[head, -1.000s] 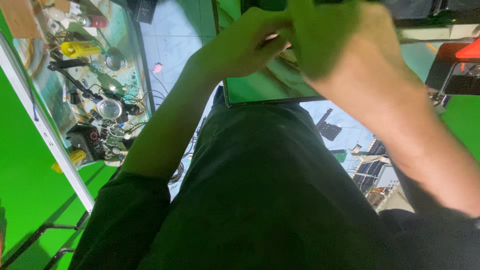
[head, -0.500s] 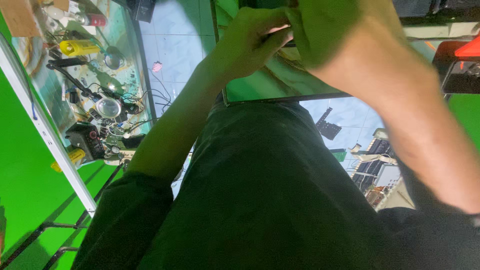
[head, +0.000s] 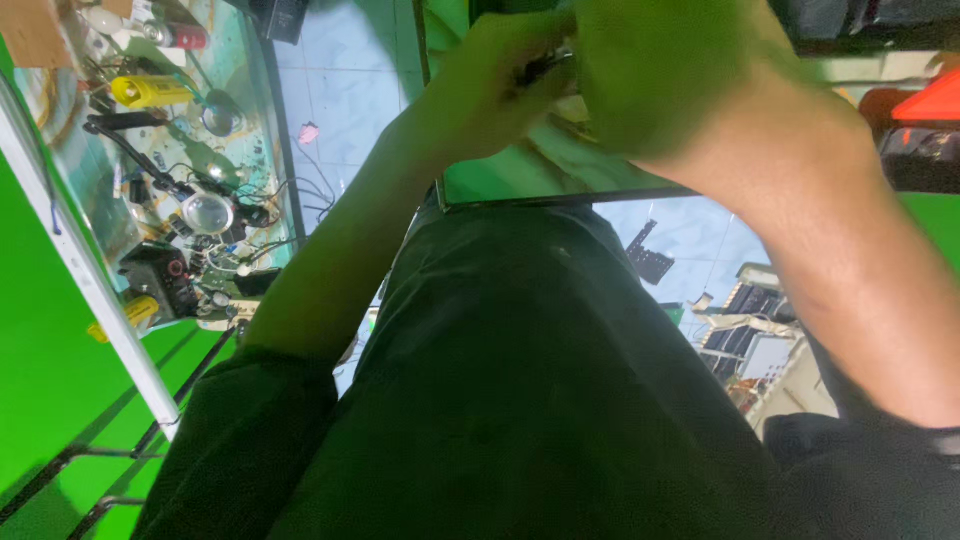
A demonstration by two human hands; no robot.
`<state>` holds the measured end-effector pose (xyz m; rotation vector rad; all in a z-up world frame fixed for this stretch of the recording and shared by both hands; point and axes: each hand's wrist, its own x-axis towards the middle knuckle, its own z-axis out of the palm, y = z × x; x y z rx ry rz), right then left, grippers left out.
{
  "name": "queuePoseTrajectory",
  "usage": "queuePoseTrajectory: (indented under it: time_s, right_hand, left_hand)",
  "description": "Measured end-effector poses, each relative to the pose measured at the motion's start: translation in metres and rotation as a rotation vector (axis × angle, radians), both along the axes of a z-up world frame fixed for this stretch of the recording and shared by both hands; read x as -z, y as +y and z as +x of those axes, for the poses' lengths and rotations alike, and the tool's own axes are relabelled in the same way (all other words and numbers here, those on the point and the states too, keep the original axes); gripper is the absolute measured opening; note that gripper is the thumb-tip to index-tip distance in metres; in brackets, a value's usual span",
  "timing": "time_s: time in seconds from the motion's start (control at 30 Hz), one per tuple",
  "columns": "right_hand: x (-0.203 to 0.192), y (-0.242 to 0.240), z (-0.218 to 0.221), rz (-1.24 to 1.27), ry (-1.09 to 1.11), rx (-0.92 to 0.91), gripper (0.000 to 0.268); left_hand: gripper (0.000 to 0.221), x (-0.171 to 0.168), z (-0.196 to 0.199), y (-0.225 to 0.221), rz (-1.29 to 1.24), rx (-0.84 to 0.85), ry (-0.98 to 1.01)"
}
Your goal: The person uses a screwdriver to remove screws from the internal component of an electronic device, then detaches a wire from a plastic housing and removes a small piece by hand.
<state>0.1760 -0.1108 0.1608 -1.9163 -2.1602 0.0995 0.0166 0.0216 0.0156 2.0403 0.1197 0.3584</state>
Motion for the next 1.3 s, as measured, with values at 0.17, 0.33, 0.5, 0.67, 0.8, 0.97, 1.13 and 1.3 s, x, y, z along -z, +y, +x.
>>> queuePoseTrajectory:
  time_s: [0.17,0.33,0.5,0.67,0.8,0.97,1.13,1.3]
  right_hand:
    - [-0.008,0.005,-0.014,-0.153,0.094,0.165,0.023]
    - [-0.002,0.001,-0.023,-0.077,0.241,0.226,0.022]
    - [-0.008,-0.011,-0.030,-0.050,0.302,0.224,0.016]
    - [-0.011,-0.020,-0.022,0.006,0.324,0.150,0.016]
    - [-0.001,-0.022,-0.016,-0.035,0.295,0.173,0.018]
    - [-0.002,-0.018,-0.016,-0.091,0.261,0.163,0.022]
    - [-0.005,-0.009,-0.022,-0.095,0.240,0.175,0.022]
    - [-0.003,-0.008,-0.020,0.075,0.120,0.089,0.021]
  left_hand:
    - [0.030,-0.022,-0.003,-0.003,-0.373,-0.008,0.005]
    - [0.015,-0.027,0.002,-0.007,-0.223,0.002,-0.122]
    - [0.028,-0.037,-0.005,-0.008,-0.109,0.069,-0.013]
    - [0.030,-0.038,-0.004,-0.006,-0.152,0.096,0.029]
    - [0.028,-0.031,-0.001,-0.008,-0.226,0.073,0.016]
    - [0.035,-0.034,-0.005,-0.008,-0.113,0.029,0.011]
    - [0.037,-0.039,-0.005,-0.006,-0.205,-0.026,0.186]
    - [0.031,-0.031,-0.005,-0.004,-0.158,0.034,0.006]
